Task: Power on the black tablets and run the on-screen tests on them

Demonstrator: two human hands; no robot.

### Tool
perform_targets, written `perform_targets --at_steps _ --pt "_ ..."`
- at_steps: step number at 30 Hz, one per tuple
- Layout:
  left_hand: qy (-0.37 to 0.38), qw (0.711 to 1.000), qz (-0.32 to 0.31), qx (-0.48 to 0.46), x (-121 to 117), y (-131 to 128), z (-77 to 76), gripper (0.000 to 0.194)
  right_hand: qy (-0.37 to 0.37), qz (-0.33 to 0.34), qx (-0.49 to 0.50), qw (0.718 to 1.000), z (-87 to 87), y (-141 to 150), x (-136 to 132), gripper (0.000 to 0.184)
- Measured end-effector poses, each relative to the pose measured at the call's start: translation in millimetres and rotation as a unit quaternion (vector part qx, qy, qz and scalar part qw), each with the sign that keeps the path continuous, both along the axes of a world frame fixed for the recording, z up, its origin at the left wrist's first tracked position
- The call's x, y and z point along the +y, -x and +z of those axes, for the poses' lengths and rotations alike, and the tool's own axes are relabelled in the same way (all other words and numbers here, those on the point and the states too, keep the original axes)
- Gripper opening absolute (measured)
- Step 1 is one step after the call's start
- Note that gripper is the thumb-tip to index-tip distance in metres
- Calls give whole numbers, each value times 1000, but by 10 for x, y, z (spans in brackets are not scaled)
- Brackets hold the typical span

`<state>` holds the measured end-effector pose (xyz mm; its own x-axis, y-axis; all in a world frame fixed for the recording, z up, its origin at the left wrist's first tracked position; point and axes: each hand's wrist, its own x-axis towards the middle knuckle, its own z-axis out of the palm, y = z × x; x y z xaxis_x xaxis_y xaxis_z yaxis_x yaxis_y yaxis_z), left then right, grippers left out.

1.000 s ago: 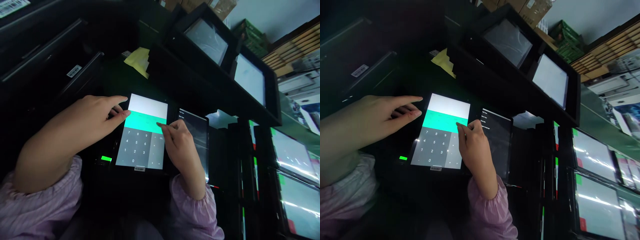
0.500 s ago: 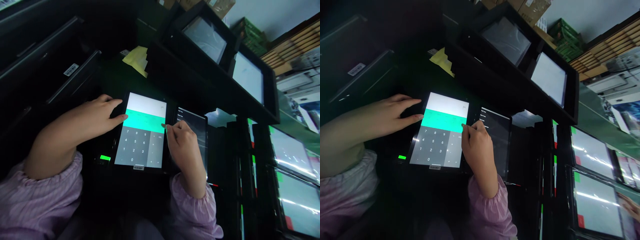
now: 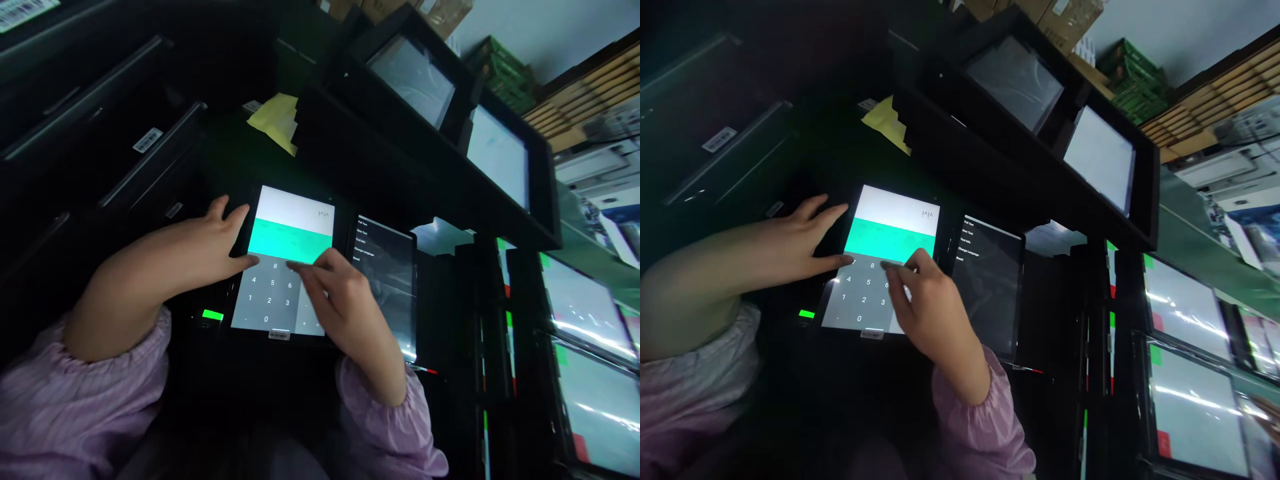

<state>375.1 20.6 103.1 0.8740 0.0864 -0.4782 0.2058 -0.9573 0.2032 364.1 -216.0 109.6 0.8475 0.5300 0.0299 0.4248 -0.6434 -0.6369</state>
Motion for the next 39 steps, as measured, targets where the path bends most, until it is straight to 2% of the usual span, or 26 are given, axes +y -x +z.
perform_targets --at_steps 3,6,14,20,26,28,30,33,35,39 --pt "18 999 19 -33 45 23 -29 105 -16 -87 -34 996 35 -72 -125 42" --pt "48 996 29 -76 121 45 -45 108 27 -125 -44 991 6 -135 -189 42" --pt "64 995 40 -67 126 22 36 91 52 -74 -31 995 -90 -130 -93 38" --pt "57 994 44 -86 97 16 88 85 69 -135 -57 987 -64 -147 -153 41" --pt "43 996 57 -55 -14 -34 220 75 71 -87 -28 993 -73 -140 -130 41" --pt "54 995 53 -65 -23 -48 231 73 63 -113 -42 991 -40 -163 -218 41" --pt "70 993 47 -80 -18 -70 220 72 59 -167 -64 982 -7 -202 -366 43" --pt "99 989 68 -87 -13 -130 184 69 93 -243 -67 963 -5 -272 -603 46" --pt "115 984 95 -94 -18 -179 162 68 105 -265 -60 957 -44 -313 -709 49" --pt "161 974 114 -111 -28 -263 121 63 113 -265 -49 956 -121 -355 -772 53"
